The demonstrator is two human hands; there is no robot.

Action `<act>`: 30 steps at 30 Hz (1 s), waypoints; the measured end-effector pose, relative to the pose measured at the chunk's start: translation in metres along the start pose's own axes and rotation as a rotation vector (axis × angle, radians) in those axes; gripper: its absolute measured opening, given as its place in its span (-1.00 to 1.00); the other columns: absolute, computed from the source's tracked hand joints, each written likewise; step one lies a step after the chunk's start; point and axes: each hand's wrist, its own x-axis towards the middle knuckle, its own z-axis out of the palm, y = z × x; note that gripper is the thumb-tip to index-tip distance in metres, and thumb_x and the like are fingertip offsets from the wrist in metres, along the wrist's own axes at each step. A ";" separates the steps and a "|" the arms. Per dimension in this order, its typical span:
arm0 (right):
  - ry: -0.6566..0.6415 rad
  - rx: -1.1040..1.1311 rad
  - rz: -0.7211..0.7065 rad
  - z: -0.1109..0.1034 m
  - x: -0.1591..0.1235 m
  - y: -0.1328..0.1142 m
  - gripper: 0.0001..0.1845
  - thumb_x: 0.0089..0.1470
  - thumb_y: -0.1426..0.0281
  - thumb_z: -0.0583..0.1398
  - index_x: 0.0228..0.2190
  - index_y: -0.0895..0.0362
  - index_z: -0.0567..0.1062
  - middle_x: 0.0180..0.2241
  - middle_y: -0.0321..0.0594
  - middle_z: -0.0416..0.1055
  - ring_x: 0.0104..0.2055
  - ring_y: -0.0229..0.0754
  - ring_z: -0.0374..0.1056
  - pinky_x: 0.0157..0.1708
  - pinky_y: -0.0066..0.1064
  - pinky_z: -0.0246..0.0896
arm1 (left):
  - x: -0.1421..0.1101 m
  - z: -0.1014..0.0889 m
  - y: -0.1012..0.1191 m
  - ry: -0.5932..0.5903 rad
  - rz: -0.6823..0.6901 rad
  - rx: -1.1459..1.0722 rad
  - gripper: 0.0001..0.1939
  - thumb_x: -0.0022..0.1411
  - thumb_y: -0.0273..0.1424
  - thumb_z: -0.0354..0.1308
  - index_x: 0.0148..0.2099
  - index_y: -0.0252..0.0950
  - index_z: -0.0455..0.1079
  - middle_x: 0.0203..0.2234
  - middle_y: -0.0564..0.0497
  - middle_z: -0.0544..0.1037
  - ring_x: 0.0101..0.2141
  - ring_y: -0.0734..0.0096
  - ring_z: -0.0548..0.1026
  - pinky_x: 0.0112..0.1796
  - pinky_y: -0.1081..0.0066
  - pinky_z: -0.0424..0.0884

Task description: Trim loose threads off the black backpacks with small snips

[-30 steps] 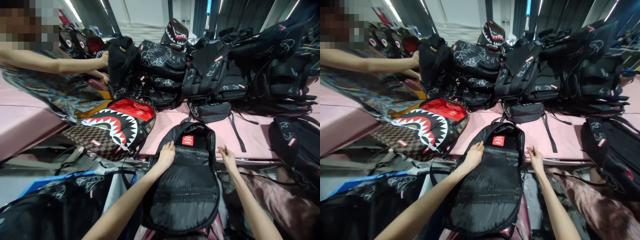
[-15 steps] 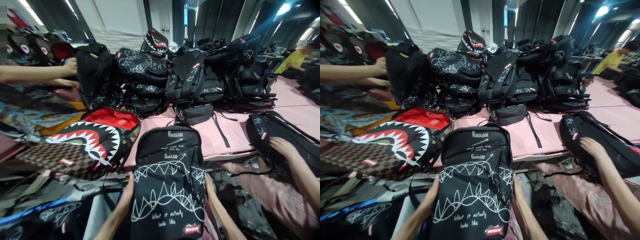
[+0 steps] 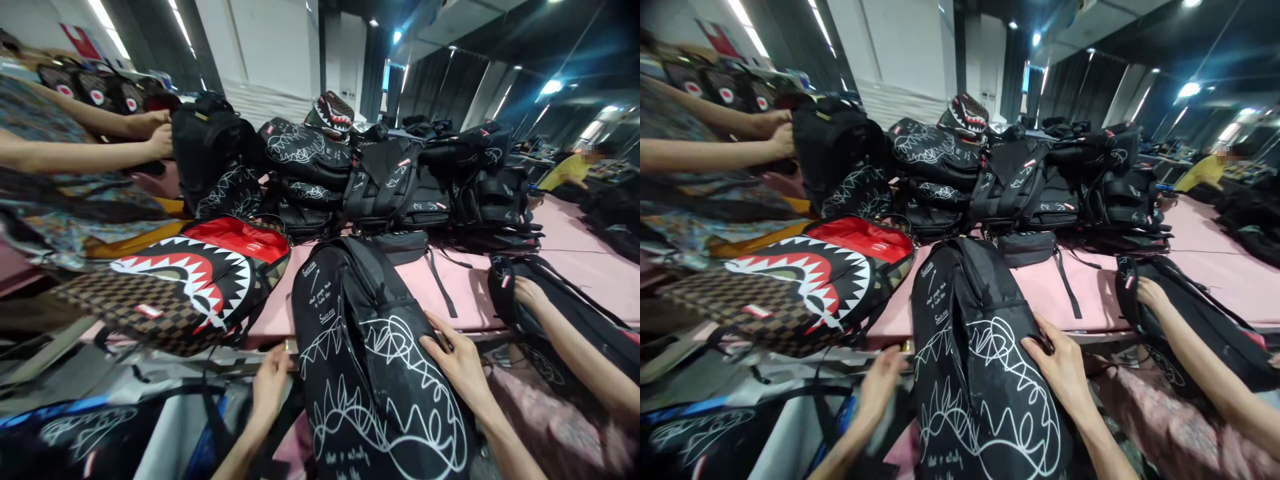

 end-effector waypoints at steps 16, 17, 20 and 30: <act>0.018 -0.137 -0.132 0.008 -0.013 -0.017 -0.52 0.01 0.14 0.17 -0.03 0.02 0.42 -0.11 -0.18 0.45 -0.09 0.02 0.39 -0.11 -0.21 0.35 | 0.000 -0.036 0.202 -0.310 0.719 0.118 -0.66 0.23 -0.27 -0.06 -0.56 -0.29 0.18 -0.72 0.14 0.25 -0.63 0.54 0.27 -0.54 0.52 0.06; 0.024 -0.138 -0.183 0.008 -0.007 -0.021 -0.52 0.02 0.16 0.17 -0.02 0.02 0.41 -0.07 -0.17 0.42 -0.05 0.01 0.36 -0.07 -0.19 0.31 | -0.002 -0.035 0.200 -0.268 0.706 0.061 -0.67 0.21 -0.30 -0.05 -0.58 -0.29 0.14 -0.73 0.15 0.23 -0.64 0.56 0.24 -0.55 0.53 0.06; -0.009 -0.145 -0.387 0.011 0.011 -0.039 -0.57 0.06 0.25 0.15 -0.01 0.02 0.39 0.02 -0.15 0.33 0.03 -0.03 0.29 -0.01 -0.21 0.26 | -0.013 -0.034 0.199 -0.141 0.740 -0.040 -0.72 0.14 -0.34 0.01 -0.58 -0.29 0.12 -0.72 0.16 0.21 -0.64 0.59 0.19 -0.53 0.54 0.06; -0.222 0.142 -0.460 0.022 0.021 -0.064 -0.83 0.14 0.31 0.05 -0.32 0.10 0.41 -0.36 -0.19 0.36 -0.33 -0.20 0.31 -0.34 -0.43 0.23 | 0.110 -0.088 0.239 0.210 0.375 -0.015 -0.80 0.02 -0.27 0.07 -0.52 -0.29 0.28 -0.58 0.06 0.39 -0.44 0.42 0.34 -0.41 0.49 0.15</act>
